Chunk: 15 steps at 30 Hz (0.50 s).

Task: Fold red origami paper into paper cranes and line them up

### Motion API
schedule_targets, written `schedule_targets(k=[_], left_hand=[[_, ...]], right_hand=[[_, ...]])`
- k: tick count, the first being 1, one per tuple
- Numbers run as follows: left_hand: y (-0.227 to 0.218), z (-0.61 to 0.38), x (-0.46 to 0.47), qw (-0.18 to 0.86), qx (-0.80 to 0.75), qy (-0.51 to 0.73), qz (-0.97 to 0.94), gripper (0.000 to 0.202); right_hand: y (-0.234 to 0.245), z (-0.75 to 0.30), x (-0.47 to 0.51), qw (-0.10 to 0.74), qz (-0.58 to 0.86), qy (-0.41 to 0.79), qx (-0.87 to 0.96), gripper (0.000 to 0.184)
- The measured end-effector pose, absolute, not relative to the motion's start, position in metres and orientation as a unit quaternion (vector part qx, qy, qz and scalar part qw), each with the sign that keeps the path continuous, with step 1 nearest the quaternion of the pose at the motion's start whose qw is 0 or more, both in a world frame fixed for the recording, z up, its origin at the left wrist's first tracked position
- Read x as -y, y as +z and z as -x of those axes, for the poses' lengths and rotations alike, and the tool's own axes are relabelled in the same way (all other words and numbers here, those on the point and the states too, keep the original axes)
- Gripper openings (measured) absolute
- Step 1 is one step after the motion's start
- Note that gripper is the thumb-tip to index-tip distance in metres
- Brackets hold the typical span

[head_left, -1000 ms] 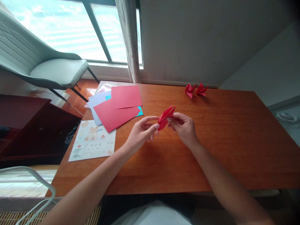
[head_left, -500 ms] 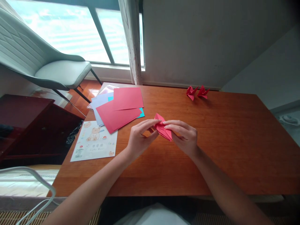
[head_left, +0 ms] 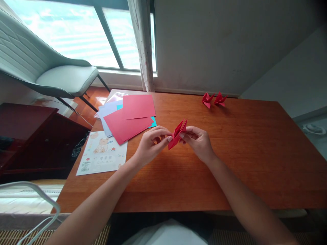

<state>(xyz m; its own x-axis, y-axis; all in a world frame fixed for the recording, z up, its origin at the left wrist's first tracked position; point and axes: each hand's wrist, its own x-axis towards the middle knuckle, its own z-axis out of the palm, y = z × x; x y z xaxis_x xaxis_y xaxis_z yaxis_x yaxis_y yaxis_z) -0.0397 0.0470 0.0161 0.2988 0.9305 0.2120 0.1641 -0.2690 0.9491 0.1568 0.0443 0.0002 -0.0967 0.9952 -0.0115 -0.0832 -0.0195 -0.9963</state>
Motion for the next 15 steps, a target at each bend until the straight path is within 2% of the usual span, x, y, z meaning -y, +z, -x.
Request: schedule_targets(k=[9,15], left_hand=[[0.0128,0.0368,-0.0449,0.584,-0.405,0.395,-0.582,0.027],[0.0083,0.0332,-0.0419,0.501,-0.454,0.413,-0.610,0.020]], right_hand=[[0.0008,-0.1593,-0.0463,0.453,0.432,0.593,0.506,0.031],[-0.0011,-0.1555,-0.0452,0.452,0.435,0.595,0.503,0.033]])
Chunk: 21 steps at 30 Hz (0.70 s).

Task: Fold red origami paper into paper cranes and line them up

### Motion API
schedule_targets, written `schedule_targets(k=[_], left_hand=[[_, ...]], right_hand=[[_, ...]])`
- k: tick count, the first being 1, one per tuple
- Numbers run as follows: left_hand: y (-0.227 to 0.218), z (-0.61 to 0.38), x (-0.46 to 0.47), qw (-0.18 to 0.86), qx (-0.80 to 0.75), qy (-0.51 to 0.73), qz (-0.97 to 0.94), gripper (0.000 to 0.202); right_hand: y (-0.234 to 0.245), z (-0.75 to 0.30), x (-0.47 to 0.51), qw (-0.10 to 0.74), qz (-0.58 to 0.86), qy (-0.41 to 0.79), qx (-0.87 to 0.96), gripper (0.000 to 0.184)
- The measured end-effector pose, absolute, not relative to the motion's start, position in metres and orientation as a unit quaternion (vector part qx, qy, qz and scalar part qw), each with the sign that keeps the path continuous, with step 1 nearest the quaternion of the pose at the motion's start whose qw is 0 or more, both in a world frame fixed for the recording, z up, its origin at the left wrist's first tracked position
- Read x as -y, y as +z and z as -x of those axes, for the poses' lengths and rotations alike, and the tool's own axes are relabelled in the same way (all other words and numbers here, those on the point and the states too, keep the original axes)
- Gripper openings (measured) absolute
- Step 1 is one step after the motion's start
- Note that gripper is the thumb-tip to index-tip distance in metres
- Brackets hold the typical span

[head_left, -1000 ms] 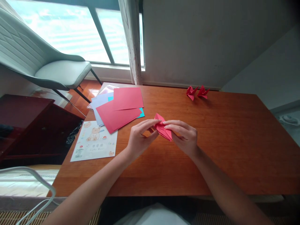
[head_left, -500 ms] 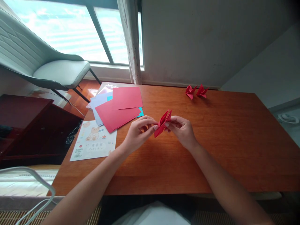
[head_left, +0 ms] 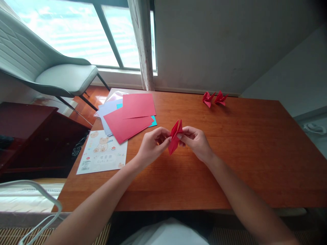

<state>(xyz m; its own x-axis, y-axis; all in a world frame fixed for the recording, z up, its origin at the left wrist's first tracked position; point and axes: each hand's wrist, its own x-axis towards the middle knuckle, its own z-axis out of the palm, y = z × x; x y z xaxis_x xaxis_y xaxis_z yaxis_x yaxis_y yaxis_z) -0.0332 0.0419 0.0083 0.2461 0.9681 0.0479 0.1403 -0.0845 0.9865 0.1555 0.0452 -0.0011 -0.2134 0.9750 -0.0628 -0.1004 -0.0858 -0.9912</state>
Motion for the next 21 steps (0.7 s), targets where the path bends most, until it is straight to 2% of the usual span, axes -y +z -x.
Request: schedule_targets(k=[5,15,21], left_hand=[[0.0075,0.0332,-0.0413,0.445,-0.466,0.398,-0.653,0.009],[0.0060,0.0297,-0.0344,0.472,-0.447,0.404,-0.644,0.015],[0.0088,0.0281,-0.0362,0.461,-0.461,0.412,-0.636,0.016]], right_hand=[[-0.0030,-0.1523,-0.0415,0.450,0.459,0.550,0.533,0.030],[-0.0011,-0.1531,-0.0371,0.457,0.515,0.372,0.622,0.023],[-0.0018,-0.1526,-0.0370,0.470,0.497,0.382,0.621,0.021]])
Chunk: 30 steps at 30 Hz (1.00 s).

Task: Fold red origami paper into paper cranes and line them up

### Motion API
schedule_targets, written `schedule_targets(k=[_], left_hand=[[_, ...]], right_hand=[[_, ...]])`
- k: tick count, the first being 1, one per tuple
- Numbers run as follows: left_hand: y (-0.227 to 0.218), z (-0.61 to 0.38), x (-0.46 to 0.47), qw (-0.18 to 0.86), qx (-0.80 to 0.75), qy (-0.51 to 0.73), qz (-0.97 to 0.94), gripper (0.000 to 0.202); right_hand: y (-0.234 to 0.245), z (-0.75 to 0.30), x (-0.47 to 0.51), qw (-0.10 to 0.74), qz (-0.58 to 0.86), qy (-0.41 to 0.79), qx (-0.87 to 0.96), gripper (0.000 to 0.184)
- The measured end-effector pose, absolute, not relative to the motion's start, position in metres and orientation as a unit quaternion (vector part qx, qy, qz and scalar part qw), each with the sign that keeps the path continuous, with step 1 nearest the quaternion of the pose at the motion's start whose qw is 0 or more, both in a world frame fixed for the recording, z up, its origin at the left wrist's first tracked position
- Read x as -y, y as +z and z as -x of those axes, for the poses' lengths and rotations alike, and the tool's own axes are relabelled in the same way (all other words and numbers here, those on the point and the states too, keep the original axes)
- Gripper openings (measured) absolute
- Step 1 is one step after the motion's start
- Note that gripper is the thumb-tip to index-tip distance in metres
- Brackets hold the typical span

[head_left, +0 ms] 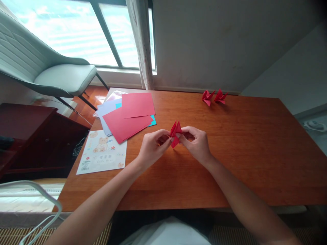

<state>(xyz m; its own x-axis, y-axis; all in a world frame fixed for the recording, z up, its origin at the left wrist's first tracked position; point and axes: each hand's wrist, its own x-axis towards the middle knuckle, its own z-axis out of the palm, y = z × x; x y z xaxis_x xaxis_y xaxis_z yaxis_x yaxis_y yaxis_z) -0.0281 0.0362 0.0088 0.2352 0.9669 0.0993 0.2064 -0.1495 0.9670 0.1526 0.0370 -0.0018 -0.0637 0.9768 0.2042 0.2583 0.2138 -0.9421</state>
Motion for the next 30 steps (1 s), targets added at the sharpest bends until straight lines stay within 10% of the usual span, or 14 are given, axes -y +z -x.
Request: schedule_targets(k=[16,30], left_hand=[[0.011,0.034,-0.044,0.719,-0.412,0.338,-0.445,0.031],[0.007,0.034,-0.044,0.705,-0.422,0.414,-0.393,0.038]], right_hand=[[-0.005,-0.153,-0.044,0.430,0.420,0.609,0.518,0.036],[-0.010,-0.162,-0.043,0.420,0.341,0.137,0.830,0.027]])
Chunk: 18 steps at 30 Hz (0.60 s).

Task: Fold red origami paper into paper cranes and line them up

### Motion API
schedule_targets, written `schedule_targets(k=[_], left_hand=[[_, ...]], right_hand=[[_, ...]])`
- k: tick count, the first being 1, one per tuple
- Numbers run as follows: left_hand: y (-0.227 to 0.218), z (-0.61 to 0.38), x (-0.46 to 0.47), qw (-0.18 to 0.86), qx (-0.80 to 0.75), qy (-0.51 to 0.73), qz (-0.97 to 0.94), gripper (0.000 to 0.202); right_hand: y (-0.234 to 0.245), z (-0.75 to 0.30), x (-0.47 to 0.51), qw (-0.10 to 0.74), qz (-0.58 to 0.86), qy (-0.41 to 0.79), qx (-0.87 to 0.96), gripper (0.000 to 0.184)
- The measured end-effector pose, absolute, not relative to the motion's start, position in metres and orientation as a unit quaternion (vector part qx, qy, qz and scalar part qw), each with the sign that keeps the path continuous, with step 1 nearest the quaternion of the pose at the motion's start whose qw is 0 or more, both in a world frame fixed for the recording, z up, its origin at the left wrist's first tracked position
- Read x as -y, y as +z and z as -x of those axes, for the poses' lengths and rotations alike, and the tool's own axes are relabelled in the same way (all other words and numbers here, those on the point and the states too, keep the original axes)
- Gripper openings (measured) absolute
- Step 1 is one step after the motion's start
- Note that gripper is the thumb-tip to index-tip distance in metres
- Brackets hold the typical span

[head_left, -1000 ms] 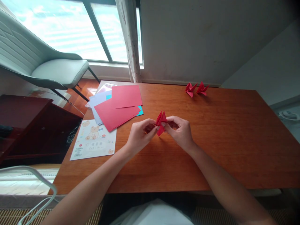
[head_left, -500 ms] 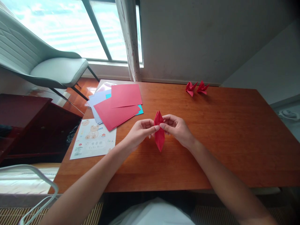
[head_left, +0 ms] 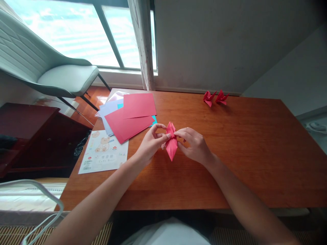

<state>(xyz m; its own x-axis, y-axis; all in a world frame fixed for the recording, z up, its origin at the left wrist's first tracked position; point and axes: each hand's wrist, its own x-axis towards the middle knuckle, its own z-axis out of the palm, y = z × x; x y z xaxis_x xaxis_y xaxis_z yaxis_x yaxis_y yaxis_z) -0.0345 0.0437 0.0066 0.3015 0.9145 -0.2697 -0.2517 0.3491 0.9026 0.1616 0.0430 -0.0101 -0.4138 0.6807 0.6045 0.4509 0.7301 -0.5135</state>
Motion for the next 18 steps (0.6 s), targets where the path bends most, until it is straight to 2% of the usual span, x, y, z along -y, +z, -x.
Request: schedule_targets(k=[5,9,12,15,18], left_hand=[[0.0098,0.0340,-0.0436,0.710,-0.424,0.401,-0.395,0.036],[0.0116,0.0340,-0.0433,0.713,-0.425,0.404,-0.383,0.039],[0.0109,0.0337,-0.0436,0.712,-0.419,0.410,-0.386,0.038],[0.0106,0.0330,-0.0440,0.702,-0.411,0.403,-0.419,0.026],[0.0123,0.0325,-0.0434,0.665,-0.415,0.404,-0.472,0.037]], right_hand=[[-0.0096,-0.1638,-0.0440,0.428,0.354,0.066,0.829,0.027],[-0.0063,-0.1639,-0.0432,0.417,0.338,0.057,0.842,0.028],[-0.0061,-0.1626,-0.0436,0.429,0.315,0.086,0.842,0.024],[-0.0074,-0.1602,-0.0430,0.454,0.333,0.141,0.814,0.016],[-0.0071,-0.1571,-0.0408,0.479,0.392,0.237,0.749,0.008]])
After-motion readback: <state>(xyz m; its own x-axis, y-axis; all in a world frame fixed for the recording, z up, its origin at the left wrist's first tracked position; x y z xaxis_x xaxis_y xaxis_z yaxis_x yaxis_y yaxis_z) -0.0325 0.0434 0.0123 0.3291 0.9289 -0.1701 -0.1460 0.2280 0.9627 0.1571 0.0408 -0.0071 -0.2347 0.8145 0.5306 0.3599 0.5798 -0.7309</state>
